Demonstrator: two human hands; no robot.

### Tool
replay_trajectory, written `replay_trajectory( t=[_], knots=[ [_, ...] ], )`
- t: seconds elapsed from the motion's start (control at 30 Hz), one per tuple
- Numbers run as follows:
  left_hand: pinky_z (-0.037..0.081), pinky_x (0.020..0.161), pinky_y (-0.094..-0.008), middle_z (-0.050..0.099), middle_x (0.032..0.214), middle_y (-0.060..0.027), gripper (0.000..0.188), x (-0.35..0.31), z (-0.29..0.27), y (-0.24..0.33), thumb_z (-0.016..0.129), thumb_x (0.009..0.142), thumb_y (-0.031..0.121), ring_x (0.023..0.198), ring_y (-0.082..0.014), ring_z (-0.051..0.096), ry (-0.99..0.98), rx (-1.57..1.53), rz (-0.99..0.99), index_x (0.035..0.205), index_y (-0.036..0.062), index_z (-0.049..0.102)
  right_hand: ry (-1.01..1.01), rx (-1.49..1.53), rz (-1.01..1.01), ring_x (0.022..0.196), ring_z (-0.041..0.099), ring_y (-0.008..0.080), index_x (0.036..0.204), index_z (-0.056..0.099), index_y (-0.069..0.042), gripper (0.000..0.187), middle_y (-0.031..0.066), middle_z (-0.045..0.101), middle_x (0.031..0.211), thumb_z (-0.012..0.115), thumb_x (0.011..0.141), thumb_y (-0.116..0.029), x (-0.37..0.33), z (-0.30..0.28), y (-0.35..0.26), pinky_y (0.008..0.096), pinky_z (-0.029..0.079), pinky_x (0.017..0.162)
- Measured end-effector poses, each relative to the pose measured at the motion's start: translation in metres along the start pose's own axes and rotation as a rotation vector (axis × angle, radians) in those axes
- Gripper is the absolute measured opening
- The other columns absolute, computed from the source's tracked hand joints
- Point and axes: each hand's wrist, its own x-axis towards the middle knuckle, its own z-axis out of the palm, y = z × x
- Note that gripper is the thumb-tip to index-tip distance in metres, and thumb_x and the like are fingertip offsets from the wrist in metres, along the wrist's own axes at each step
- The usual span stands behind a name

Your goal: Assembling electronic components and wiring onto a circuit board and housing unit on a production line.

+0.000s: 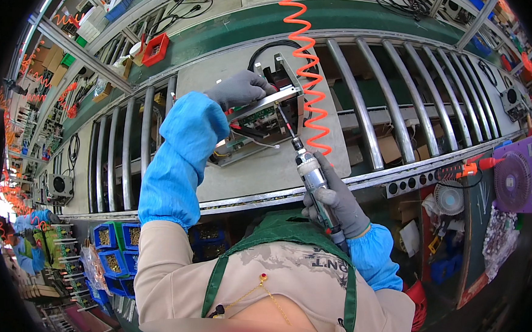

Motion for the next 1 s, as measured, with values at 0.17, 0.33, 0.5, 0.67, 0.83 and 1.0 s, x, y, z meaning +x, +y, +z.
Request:
replay_trajectory(
  t=[0.17, 0.33, 0.5, 0.67, 0.83, 1.0],
  knots=[
    [0.05, 0.079, -0.0336, 0.069, 0.093, -0.0136, 0.036, -0.015, 0.014, -0.001, 0.066, 0.071, 0.021, 0.088, -0.0241, 0.065, 0.112, 0.159, 0.142, 0.104, 0.0066, 0.069, -0.005, 0.017, 0.001, 0.064, 0.059, 0.0154, 0.149, 0.016, -0.023, 0.093, 0.0119, 0.053, 0.088, 0.063, 0.07, -0.023, -0.001, 0.006, -0.002, 0.0299, 0.057, 0.06],
    [0.05, 0.081, -0.0345, 0.068, 0.093, -0.0142, 0.032, -0.021, 0.024, 0.001, 0.068, 0.069, 0.02, 0.09, -0.0277, 0.065, 0.209, 0.215, 0.165, 0.099, 0.0063, 0.068, 0.039, -0.034, -0.008, 0.061, 0.059, 0.0153, 0.15, 0.015, -0.023, 0.094, 0.012, 0.053, 0.09, 0.065, 0.07, -0.025, -0.008, 0.015, -0.003, 0.0298, 0.057, 0.058],
    [0.05, 0.081, -0.0339, 0.068, 0.093, -0.0164, 0.037, -0.022, 0.024, 0.004, 0.065, 0.071, 0.015, 0.086, -0.0266, 0.066, 0.229, 0.287, 0.198, 0.104, -0.0002, 0.064, -0.031, 0.038, -0.042, 0.054, 0.056, 0.0141, 0.15, 0.017, -0.021, 0.093, 0.0104, 0.054, 0.09, 0.066, 0.071, -0.02, -0.013, 0.022, -0.007, 0.0293, 0.054, 0.053],
    [0.05, 0.082, -0.0344, 0.068, 0.095, -0.0162, 0.036, -0.022, 0.024, 0.006, 0.063, 0.071, 0.014, 0.087, -0.0277, 0.066, 0.22, 0.338, 0.223, 0.104, 0.0009, 0.065, 0.076, -0.191, -0.038, 0.054, 0.056, 0.0127, 0.148, 0.023, -0.02, 0.087, 0.0098, 0.054, 0.092, 0.063, 0.072, -0.01, -0.008, 0.032, -0.003, 0.0274, 0.05, 0.05],
    [0.05, 0.081, -0.0344, 0.068, 0.095, -0.0164, 0.036, -0.022, 0.024, 0.007, 0.064, 0.071, 0.014, 0.087, -0.0277, 0.066, 0.222, 0.336, 0.2, 0.104, 0.0019, 0.065, 0.129, -0.239, -0.018, 0.054, 0.057, 0.0155, 0.148, 0.024, -0.02, 0.092, 0.0107, 0.053, 0.085, 0.062, 0.064, -0.018, -0.008, 0.035, 0.003, 0.0279, 0.053, 0.051],
    [0.051, 0.081, -0.0343, 0.068, 0.094, -0.0162, 0.036, -0.02, 0.025, 0.007, 0.065, 0.071, 0.015, 0.087, -0.0275, 0.066, 0.226, 0.323, 0.223, 0.104, 0.0017, 0.065, 0.133, -0.239, -0.064, 0.055, 0.057, 0.0154, 0.148, 0.024, -0.018, 0.09, 0.0112, 0.053, 0.085, 0.06, 0.065, -0.013, -0.006, 0.036, 0.009, 0.0281, 0.052, 0.051]
  ],
)
